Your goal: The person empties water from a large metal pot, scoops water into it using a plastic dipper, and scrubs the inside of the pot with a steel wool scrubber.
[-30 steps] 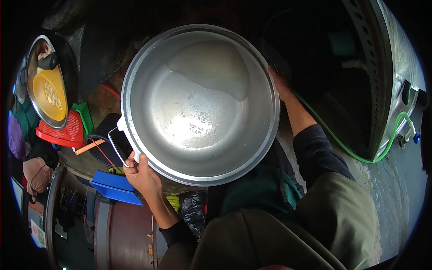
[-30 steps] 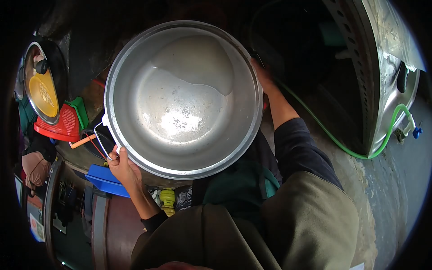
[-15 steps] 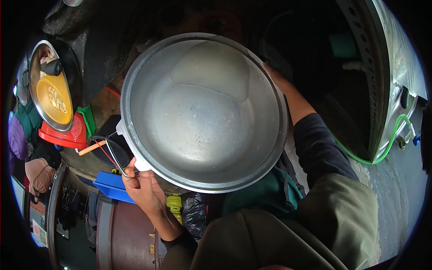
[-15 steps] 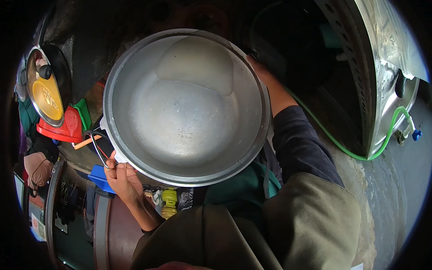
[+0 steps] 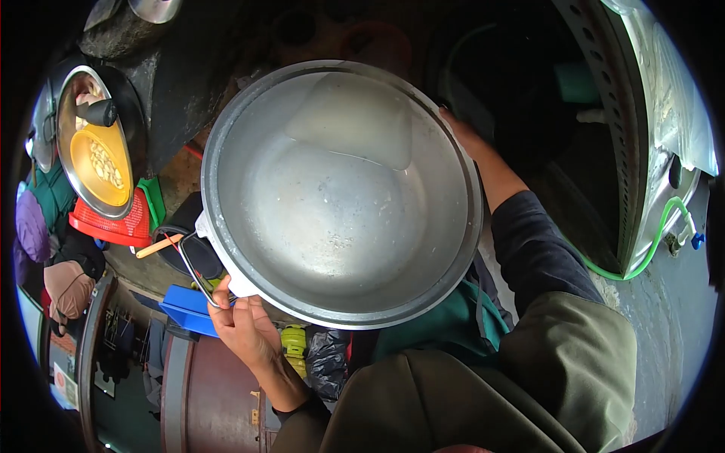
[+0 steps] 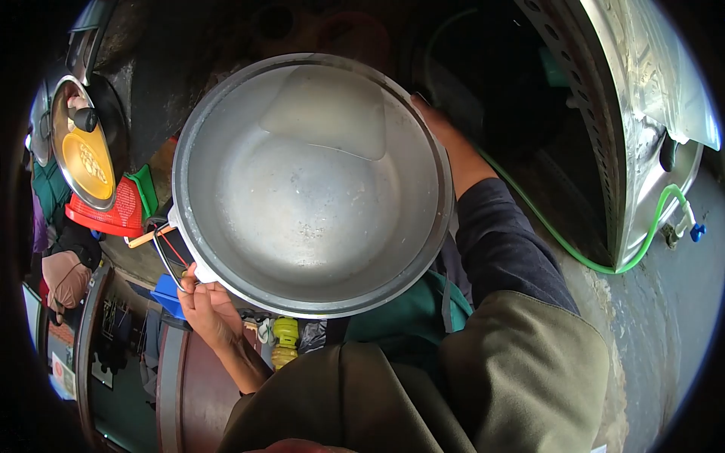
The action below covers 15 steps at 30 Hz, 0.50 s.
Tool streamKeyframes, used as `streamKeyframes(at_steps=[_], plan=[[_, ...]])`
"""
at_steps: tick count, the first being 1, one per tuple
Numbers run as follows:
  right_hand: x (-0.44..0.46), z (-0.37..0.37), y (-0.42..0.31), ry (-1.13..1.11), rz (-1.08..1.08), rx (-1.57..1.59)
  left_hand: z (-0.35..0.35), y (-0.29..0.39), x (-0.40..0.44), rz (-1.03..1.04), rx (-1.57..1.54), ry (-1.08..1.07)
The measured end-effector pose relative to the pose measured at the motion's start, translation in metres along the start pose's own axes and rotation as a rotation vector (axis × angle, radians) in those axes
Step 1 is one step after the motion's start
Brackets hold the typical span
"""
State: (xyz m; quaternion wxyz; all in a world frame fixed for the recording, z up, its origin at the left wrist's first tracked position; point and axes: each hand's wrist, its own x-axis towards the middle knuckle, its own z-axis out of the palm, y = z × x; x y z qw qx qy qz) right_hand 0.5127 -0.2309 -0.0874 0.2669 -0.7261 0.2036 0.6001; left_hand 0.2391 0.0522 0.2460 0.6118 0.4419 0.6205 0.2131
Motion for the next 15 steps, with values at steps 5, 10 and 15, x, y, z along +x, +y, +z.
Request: streamKeyframes(at_steps=[5,10,15], plan=[[0.025,0.003,0.026,0.329,-0.102,-0.054,-0.018,-0.031,0.002,-0.029,-0.012,0.123],[0.012,0.007,0.022,0.437,-0.136,-0.033,-0.012,-0.052,0.007,0.018,0.117,0.177],[0.051,-0.017,0.035,0.304,-0.136,0.027,0.005,-0.064,0.012,0.032,0.147,0.178]])
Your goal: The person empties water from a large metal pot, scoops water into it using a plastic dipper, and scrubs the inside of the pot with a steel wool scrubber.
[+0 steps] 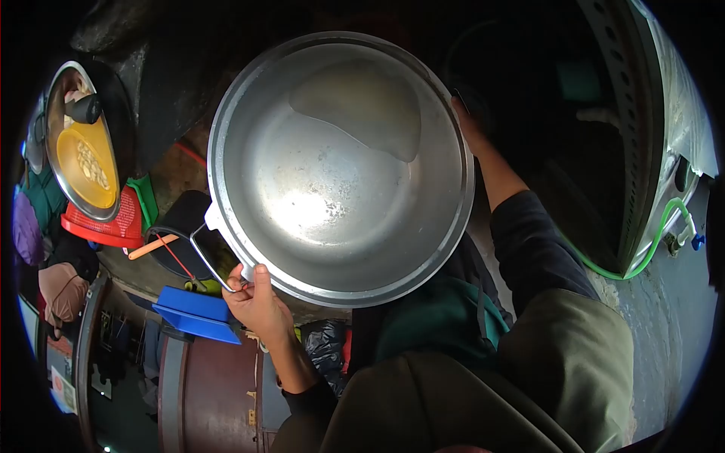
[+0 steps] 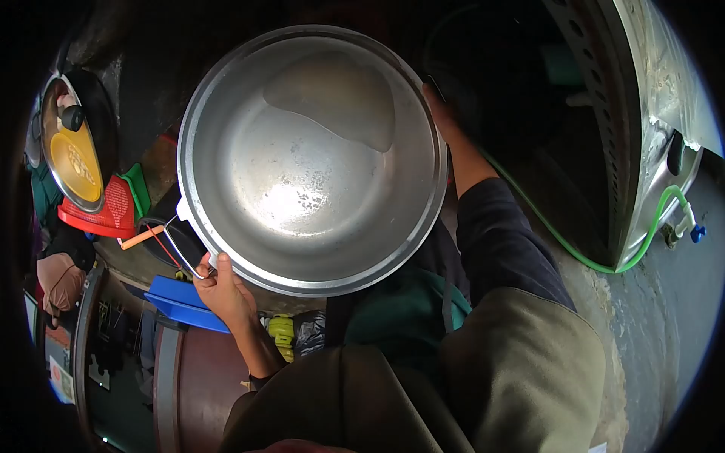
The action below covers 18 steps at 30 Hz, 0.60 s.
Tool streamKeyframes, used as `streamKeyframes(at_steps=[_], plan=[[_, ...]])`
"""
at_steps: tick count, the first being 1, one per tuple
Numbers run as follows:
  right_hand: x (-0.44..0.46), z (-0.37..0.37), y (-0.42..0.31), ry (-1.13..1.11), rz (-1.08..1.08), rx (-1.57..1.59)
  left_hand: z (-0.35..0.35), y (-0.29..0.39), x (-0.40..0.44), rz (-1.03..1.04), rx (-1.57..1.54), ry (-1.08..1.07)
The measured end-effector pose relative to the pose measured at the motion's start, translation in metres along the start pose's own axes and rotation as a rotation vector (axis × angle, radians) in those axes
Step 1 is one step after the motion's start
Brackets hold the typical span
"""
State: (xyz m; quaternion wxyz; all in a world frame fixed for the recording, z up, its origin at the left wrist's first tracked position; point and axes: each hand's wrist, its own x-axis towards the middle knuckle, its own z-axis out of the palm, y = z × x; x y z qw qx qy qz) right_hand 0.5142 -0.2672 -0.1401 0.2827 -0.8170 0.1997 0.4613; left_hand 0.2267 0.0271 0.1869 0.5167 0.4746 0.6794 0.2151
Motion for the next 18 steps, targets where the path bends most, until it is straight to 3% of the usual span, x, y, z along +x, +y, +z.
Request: streamKeyframes(at_steps=[4,7,10,16,18], plan=[[0.02,0.0,0.006,-0.042,0.045,-0.019,0.009,-0.01,-0.004,-0.023,-0.028,-0.012],[0.008,-0.003,-0.004,-0.052,-0.082,-0.008,0.002,-0.022,-0.012,-0.036,-0.04,-0.001],[0.027,0.0,0.007,0.054,-0.014,-0.169,-0.003,-0.029,-0.021,-0.067,-0.032,0.018],[0.01,0.01,-0.001,0.11,-0.308,-0.068,-0.002,-0.03,-0.032,-0.072,-0.042,0.03],[-0.02,0.014,-0.018,0.17,-0.32,-0.171,-0.001,-0.027,-0.034,-0.065,-0.041,0.031]])
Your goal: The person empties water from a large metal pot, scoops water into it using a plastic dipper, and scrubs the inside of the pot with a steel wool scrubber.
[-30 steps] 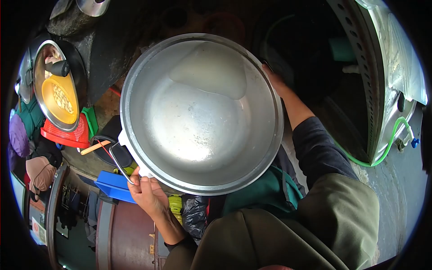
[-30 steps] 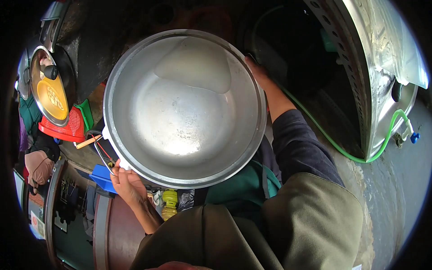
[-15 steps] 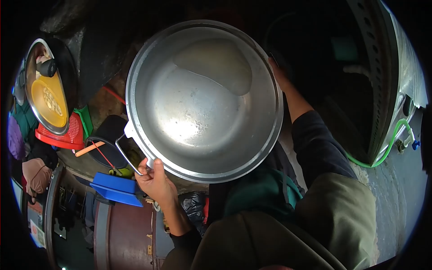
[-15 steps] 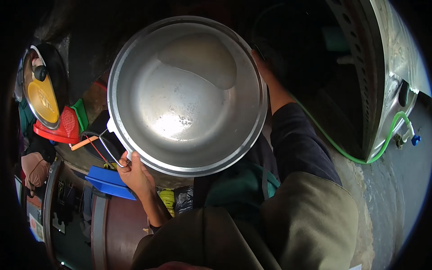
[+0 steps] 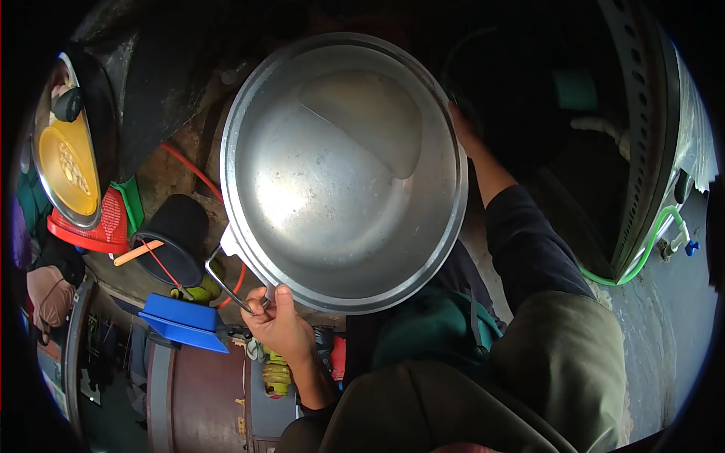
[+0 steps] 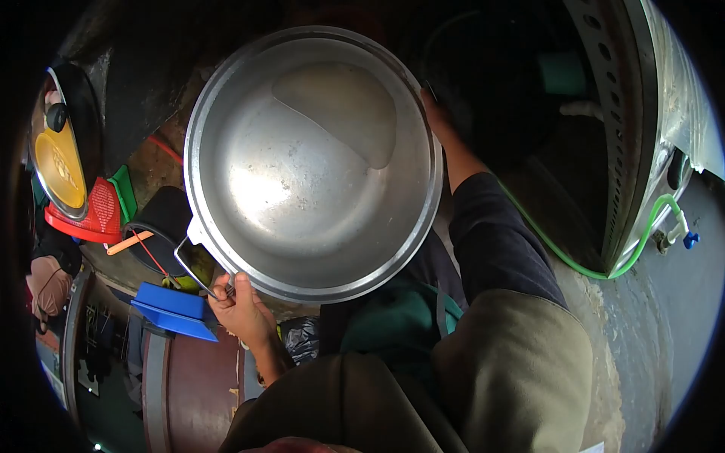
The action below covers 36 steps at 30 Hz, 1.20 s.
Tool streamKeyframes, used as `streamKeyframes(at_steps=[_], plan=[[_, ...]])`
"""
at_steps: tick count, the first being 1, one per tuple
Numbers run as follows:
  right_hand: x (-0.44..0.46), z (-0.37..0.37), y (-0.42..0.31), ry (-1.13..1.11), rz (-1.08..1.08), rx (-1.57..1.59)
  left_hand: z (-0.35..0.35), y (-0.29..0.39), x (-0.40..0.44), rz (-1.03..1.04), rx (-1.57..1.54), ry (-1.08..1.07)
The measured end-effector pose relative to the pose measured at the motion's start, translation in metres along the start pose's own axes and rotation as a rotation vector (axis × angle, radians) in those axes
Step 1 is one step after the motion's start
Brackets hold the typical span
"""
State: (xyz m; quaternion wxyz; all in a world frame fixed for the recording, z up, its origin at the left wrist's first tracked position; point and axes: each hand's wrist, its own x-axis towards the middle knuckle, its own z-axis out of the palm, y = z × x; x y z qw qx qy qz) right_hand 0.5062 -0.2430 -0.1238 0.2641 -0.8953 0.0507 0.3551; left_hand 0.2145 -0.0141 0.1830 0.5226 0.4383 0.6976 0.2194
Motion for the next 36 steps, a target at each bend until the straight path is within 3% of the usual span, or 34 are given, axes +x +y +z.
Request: streamKeyframes(at_steps=[1,4,7,9,12,15,18,22,25,29,30,31,34,36], plan=[[-0.003,-0.004,-0.013,0.028,-0.016,-0.054,0.003,0.001,-0.001,0.011,-0.012,0.003],[0.026,0.021,0.038,0.098,-0.088,-0.182,0.008,0.004,-0.003,0.055,-0.033,-0.013],[0.032,0.019,0.033,-0.001,-0.064,-0.373,0.009,0.007,-0.004,0.086,-0.013,-0.044],[0.029,0.018,0.023,-0.055,-0.051,-0.245,0.011,0.008,-0.006,0.094,0.008,-0.022],[0.02,0.019,0.01,-0.045,-0.064,-0.233,-0.005,0.008,-0.006,0.147,0.069,-0.185],[0.027,0.021,0.014,-0.075,-0.089,-0.242,-0.01,0.01,-0.002,0.277,0.174,-0.263],[0.036,0.025,0.022,-0.063,-0.104,-0.188,-0.002,0.007,0.015,0.542,0.242,-0.354],[0.04,0.025,0.023,-0.087,-0.116,-0.216,0.01,-0.004,0.032,0.657,0.066,-0.41],[0.038,0.02,0.012,-0.144,0.045,-0.309,0.043,-0.006,0.033,0.696,-0.08,-0.253],[0.03,0.016,0.001,-0.118,-0.037,-0.334,0.052,-0.006,0.031,0.455,-0.563,-0.319],[0.031,0.017,0.003,-0.081,-0.085,-0.341,0.063,0.0,0.023,0.407,-0.537,-0.122],[0.034,0.017,0.002,-0.043,-0.133,-0.346,0.065,0.001,0.022,0.404,-0.576,-0.136],[0.038,0.008,0.0,-0.223,-0.037,-0.384,0.065,0.015,0.012,0.351,-0.718,-0.145],[0.033,0.008,0.006,-0.151,-0.11,-0.35,0.061,0.021,0.011,0.331,-0.768,-0.163]])
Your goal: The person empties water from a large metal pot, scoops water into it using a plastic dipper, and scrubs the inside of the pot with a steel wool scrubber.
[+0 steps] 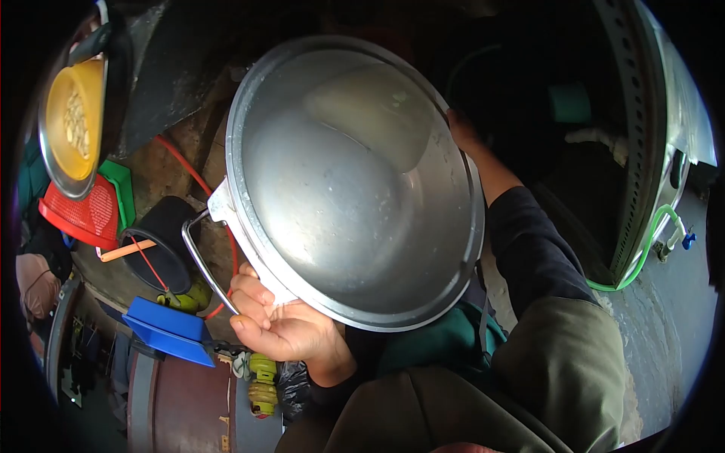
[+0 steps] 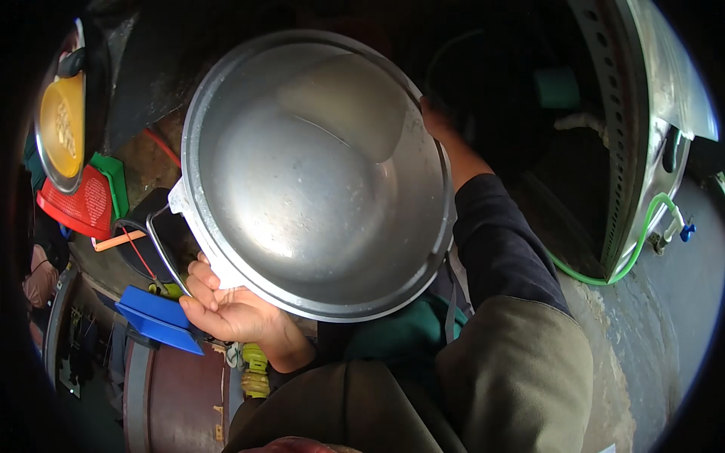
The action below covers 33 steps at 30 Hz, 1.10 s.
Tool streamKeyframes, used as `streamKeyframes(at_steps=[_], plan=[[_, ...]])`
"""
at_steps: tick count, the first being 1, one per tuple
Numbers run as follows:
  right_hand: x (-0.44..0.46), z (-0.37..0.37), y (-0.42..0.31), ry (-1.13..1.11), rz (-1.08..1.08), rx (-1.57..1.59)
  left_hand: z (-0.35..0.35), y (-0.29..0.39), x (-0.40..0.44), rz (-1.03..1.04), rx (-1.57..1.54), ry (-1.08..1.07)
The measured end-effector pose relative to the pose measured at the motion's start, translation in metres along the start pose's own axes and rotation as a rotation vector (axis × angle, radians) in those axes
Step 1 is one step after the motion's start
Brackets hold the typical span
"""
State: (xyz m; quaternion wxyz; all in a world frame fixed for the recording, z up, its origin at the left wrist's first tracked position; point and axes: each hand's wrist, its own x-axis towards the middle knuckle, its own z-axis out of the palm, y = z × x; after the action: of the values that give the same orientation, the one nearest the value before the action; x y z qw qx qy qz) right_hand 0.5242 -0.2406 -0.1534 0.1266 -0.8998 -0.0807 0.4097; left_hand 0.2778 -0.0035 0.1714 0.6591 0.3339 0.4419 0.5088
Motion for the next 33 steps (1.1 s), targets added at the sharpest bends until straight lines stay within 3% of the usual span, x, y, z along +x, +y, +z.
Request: streamKeyframes(at_steps=[4,13,22,33], plan=[[-0.013,-0.001,-0.001,-0.054,0.065,-0.176,0.01,0.018,0.003,-0.039,-0.047,-0.009],[-0.037,-0.023,-0.027,-0.376,0.187,-0.077,0.024,0.057,0.009,-0.045,0.028,-0.148],[-0.055,-0.045,-0.062,-0.6,0.163,-0.165,0.046,0.082,0.016,-0.071,0.119,-0.229],[-0.053,-0.053,-0.082,-0.646,0.138,-0.208,0.07,0.096,0.021,-0.094,0.135,-0.265]])
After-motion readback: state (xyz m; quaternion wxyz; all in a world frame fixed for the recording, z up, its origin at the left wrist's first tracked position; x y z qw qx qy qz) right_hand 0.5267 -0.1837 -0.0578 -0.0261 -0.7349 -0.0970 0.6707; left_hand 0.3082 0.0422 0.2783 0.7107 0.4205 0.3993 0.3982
